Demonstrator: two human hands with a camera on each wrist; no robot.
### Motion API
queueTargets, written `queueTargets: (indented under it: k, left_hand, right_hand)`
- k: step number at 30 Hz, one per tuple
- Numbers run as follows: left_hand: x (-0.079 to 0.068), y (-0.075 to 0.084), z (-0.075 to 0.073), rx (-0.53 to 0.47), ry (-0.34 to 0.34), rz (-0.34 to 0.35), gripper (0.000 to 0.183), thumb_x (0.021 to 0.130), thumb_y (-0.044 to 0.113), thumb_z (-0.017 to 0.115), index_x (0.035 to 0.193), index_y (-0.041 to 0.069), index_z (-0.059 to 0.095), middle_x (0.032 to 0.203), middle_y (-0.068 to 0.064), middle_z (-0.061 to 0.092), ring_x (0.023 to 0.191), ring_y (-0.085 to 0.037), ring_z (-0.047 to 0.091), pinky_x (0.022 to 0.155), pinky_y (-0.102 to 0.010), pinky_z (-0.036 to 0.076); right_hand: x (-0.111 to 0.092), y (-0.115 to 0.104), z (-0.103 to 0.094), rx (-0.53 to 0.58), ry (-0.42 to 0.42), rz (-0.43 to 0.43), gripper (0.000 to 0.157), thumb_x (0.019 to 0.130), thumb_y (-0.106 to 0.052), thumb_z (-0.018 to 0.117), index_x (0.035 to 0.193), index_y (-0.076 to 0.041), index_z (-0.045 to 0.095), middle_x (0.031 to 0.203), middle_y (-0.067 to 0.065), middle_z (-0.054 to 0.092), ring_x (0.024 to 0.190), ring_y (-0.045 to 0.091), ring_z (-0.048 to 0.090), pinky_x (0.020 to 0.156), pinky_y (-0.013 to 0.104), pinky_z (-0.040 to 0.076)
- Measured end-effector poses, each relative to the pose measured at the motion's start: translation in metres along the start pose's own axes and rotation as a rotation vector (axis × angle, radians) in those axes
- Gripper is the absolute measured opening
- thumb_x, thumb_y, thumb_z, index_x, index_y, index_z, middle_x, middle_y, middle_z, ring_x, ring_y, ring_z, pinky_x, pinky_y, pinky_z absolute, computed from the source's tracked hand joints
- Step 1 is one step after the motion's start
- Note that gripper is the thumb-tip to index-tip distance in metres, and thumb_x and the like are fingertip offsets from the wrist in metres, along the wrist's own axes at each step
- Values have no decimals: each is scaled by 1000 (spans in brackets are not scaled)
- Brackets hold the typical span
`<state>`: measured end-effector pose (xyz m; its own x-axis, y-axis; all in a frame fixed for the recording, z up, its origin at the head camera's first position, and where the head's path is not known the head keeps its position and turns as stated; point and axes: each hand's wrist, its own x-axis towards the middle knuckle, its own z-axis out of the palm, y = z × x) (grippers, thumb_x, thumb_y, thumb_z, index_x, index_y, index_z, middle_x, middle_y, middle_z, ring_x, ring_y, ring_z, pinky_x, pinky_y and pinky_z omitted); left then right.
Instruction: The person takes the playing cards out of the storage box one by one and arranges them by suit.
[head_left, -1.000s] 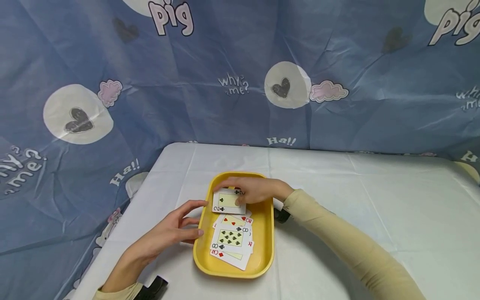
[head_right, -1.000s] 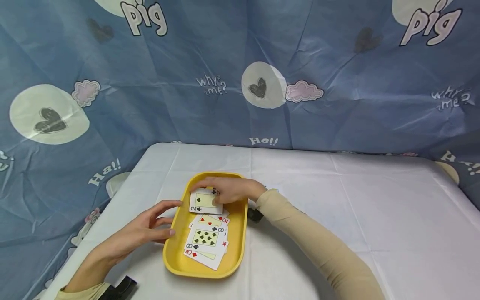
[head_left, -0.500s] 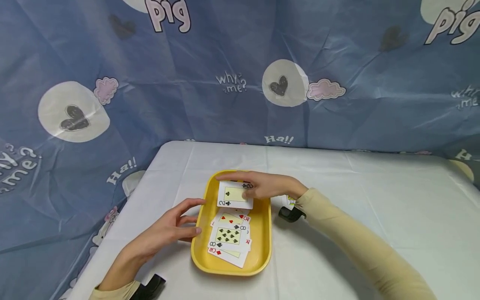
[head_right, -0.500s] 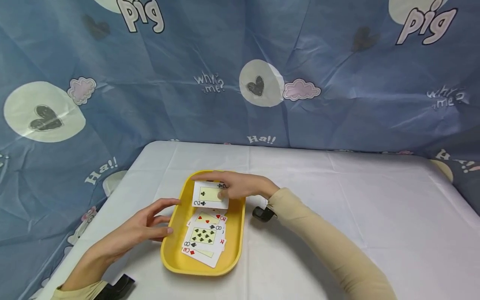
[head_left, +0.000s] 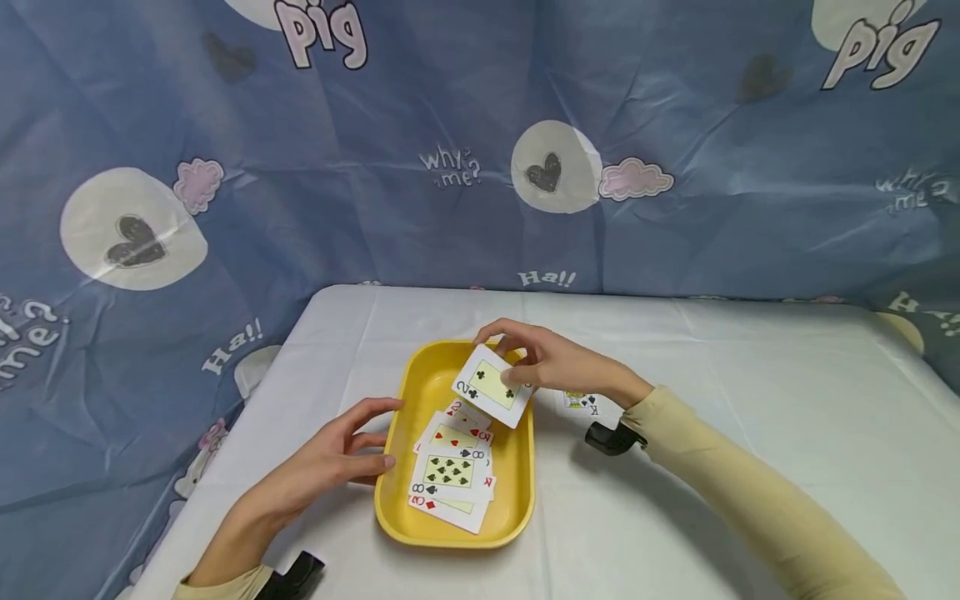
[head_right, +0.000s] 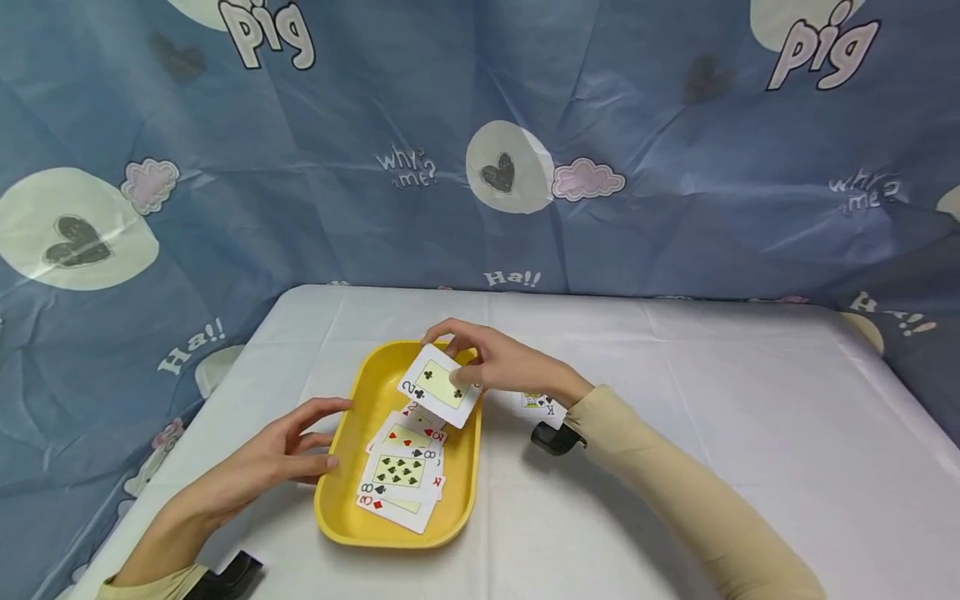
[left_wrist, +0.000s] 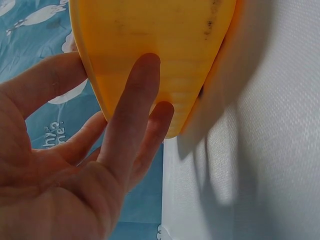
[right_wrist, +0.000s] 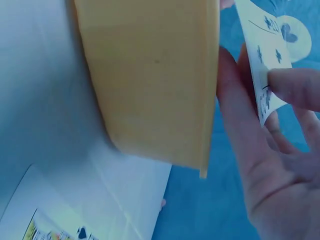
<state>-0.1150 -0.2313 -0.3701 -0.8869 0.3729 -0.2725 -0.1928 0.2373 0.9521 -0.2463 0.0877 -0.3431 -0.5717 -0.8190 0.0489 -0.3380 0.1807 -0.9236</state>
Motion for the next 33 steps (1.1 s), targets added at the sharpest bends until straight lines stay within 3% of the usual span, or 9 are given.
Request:
queueTargets:
  k: [9, 18, 25, 33]
  left_hand:
    - [0, -2, -1, 13, 14, -10, 67, 91, 15, 71, 148, 13, 36, 146, -22, 41, 117, -33, 59, 83, -43, 56]
    - [2, -1, -1, 11, 3, -2, 67, 91, 16, 71, 148, 12, 36, 148, -21, 37, 119, -34, 57, 84, -43, 56]
    - [1, 0, 0, 10, 7, -7, 68, 91, 16, 71, 148, 12, 36, 149, -21, 36, 119, -34, 57, 85, -43, 56]
    - [1, 1, 0, 2, 7, -20, 68, 91, 16, 71, 148, 12, 35, 149, -21, 35, 118, -34, 58, 85, -43, 56]
  right_hand:
    - [-31, 3, -16, 46, 236, 42, 42, 92, -3, 68, 130, -16, 54, 104, 14, 66, 83, 31, 65, 61, 40, 56]
    - [-79, 20, -43, 99, 370, 143, 45, 91, 0, 68, 131, -12, 51, 109, 20, 64, 89, 34, 66, 65, 46, 58]
    - [-115, 48, -63, 37, 416, 255, 48, 89, -1, 70, 131, -7, 49, 111, 23, 54, 90, 29, 65, 65, 49, 58]
    - [-137, 70, -75, -34, 364, 316, 48, 89, 1, 70, 132, 0, 50, 105, 23, 51, 87, 26, 65, 67, 45, 59]
